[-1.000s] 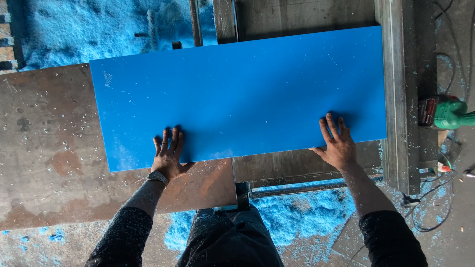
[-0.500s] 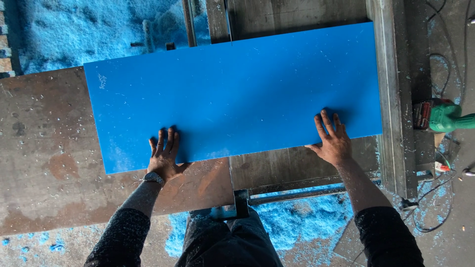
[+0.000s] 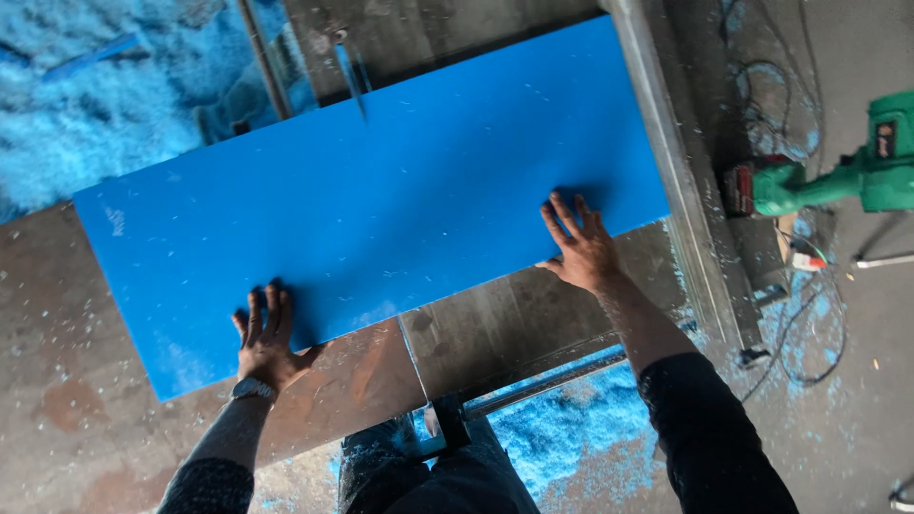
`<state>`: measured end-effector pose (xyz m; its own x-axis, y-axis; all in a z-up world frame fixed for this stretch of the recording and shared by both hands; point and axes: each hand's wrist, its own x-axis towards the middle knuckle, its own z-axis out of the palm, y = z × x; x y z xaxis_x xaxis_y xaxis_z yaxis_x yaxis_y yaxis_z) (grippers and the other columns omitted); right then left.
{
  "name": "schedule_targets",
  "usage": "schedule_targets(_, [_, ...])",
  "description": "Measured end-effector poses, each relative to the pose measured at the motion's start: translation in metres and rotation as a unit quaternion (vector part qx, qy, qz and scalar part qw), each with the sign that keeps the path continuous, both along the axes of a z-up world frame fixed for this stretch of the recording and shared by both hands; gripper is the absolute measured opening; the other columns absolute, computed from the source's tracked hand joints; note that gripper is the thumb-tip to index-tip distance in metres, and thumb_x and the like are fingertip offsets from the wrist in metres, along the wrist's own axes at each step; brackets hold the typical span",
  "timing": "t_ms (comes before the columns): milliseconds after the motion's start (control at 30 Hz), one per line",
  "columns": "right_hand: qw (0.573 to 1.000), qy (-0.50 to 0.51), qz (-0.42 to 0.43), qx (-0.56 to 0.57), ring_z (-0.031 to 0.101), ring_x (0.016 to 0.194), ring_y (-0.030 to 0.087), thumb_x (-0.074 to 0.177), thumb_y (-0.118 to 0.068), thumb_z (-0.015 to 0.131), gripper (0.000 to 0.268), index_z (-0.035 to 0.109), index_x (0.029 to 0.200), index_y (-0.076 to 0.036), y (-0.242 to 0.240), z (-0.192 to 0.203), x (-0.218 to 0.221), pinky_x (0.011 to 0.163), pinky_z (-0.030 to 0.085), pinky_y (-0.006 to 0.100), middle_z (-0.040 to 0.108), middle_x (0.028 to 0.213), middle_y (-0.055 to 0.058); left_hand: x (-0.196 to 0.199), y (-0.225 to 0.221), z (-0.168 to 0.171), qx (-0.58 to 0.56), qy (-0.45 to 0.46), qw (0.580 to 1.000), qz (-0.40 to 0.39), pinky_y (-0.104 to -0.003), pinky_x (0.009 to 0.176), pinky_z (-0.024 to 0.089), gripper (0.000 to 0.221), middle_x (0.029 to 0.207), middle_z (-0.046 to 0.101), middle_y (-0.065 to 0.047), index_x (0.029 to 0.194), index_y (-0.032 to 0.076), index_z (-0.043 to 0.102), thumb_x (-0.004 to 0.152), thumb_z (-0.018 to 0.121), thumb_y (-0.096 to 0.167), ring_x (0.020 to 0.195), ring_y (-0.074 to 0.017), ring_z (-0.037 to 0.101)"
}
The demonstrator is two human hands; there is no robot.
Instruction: The person is seen cutting large blue slabs into smaller pieces using a saw and then stacking the finished pieces onto a pallet.
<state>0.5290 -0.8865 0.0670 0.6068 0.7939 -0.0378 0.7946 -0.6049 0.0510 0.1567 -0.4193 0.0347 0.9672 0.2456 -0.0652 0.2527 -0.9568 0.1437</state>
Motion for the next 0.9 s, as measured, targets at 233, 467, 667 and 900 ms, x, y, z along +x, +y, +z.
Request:
schedule_targets(233, [0.999,0.014,-0.001,0.036,0.034,0.144,0.053,0.069,-0.057,0.088,0.118,0.027,0.162,-0.015,-0.004,0.006,-0.004,0.108,0.04,0.069,0.013,0.17,0.014,0.0,-0.002,0.0,0.003,-0.012,1.0,0.003,-0.078,0.116,0.013,0.122,0.169,0.021,-0.023,0.157,-0.001,0.033,0.07,0.055,0.082,0.153,-0.0529,0.016])
schedule_targets(467, [0.999,0.007,0.012,0.036,0.036,0.144,0.052,0.069,-0.056,0.088,0.117,0.029,0.162,-0.015,-0.004,0.007,-0.006,0.108,0.04,0.069,0.014,0.17,0.014,-0.001,-0.004,0.002,0.059,0.04,0.997,0.014,-0.076,0.117,0.017,0.12,0.169,0.021,-0.021,0.154,0.0,0.038,0.067,0.061,0.079,0.155,-0.0518,0.019])
schedule_targets(667, [0.999,-0.02,0.028,0.029,0.038,0.144,0.051,0.071,-0.062,0.083,0.115,0.029,0.162,-0.015,-0.006,-0.006,-0.005,0.108,0.042,0.069,0.016,0.171,0.013,-0.005,-0.005,-0.005,0.045,0.007,0.999,0.02,-0.078,0.115,0.02,0.118,0.168,0.025,-0.023,0.154,0.0,0.039,0.071,0.064,0.08,0.153,-0.0509,0.02])
schedule_targets(900, [0.998,-0.046,0.028,0.026,0.038,0.146,0.05,0.075,-0.071,0.074,0.113,0.028,0.163,-0.017,-0.008,-0.017,-0.005,0.11,0.043,0.068,0.017,0.171,0.012,-0.008,-0.002,-0.016,0.036,0.001,0.999,0.023,-0.078,0.115,0.016,0.121,0.169,0.022,-0.021,0.158,0.001,0.034,0.07,0.066,0.078,0.153,-0.05,0.018])
